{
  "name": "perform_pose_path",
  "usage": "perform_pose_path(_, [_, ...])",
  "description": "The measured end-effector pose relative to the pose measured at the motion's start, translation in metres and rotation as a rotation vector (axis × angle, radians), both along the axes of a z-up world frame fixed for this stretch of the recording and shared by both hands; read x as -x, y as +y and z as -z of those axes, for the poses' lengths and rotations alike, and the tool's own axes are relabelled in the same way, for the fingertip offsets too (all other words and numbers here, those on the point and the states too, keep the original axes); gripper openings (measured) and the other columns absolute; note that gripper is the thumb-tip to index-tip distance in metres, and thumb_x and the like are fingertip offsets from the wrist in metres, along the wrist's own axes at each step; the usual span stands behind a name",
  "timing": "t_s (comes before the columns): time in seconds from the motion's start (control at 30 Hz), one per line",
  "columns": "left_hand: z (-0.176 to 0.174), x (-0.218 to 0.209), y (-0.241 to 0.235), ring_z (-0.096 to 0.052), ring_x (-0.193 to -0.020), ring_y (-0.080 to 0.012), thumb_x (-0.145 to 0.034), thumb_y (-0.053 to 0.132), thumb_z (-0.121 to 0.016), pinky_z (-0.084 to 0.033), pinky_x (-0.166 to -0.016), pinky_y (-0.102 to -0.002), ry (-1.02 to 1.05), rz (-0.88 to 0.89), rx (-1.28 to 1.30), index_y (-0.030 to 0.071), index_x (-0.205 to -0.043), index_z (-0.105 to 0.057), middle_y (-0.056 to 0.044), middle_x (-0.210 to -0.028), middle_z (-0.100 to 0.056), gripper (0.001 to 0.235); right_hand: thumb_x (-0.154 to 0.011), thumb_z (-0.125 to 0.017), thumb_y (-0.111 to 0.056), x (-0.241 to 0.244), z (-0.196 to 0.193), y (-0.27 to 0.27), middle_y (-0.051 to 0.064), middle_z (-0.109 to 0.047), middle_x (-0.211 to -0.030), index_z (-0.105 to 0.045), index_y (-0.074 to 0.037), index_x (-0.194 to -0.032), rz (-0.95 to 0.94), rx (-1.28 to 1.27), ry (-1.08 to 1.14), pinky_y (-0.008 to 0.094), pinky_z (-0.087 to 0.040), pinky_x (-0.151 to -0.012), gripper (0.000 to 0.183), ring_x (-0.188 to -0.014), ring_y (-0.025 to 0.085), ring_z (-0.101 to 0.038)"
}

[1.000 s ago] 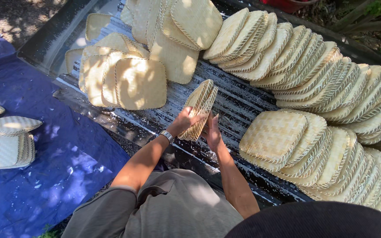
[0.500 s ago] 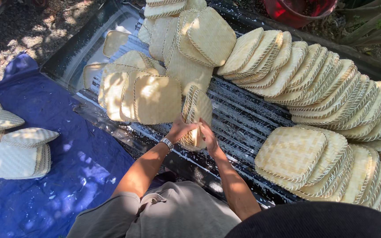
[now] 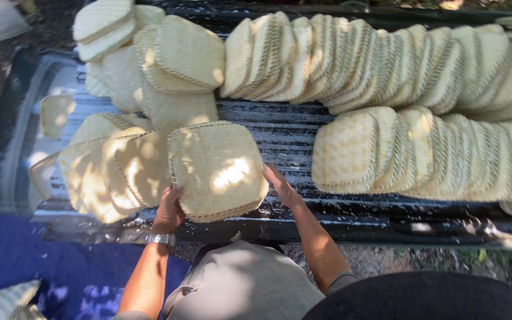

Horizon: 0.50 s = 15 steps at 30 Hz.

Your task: The person sorts and stacks woven fans by hand on a corrugated metal surface, organizing them into aligned rows.

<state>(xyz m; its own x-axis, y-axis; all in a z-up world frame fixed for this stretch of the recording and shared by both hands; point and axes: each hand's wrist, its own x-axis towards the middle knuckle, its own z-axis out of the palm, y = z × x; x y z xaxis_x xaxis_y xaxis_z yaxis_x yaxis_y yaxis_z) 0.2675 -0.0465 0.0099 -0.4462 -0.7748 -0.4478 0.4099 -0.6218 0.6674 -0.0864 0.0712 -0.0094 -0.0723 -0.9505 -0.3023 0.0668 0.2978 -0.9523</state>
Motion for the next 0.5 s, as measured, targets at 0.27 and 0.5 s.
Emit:
perform_pose_path(0.27, [-0.022, 0.025, -0.030, -0.062, -0.121, -0.0265, -0.087, 0.028, -0.068, -0.051, -0.103, -0.045, 0.165, 0.219, -0.036, 0.002, -0.146, -0.050, -0.010, -0.134, -0.064, 0.067, -0.086, -0.063, -0.057, -0.022, -0.012, 0.019, 0.007, -0.047, -0.154, -0.031, -0.021, -0.160, 0.308, -0.054, -0.715, 0.047, -0.044, -0.110, 0.088, -0.138, 0.027, -0.049])
perform_pose_path(0.5, [0.005, 0.044, -0.049, -0.064, -0.117, -0.0271, -0.091, 0.036, -0.063, -0.050, -0.102, -0.047, 0.090, 0.348, -0.100, 0.002, -0.143, -0.053, -0.010, -0.132, -0.065, 0.062, -0.085, -0.076, -0.051, -0.010, -0.021, 0.048, 0.010, -0.044, -0.155, -0.025, -0.012, -0.162, 0.513, 0.040, -0.690, 0.045, -0.044, -0.114, 0.100, -0.139, 0.026, -0.048])
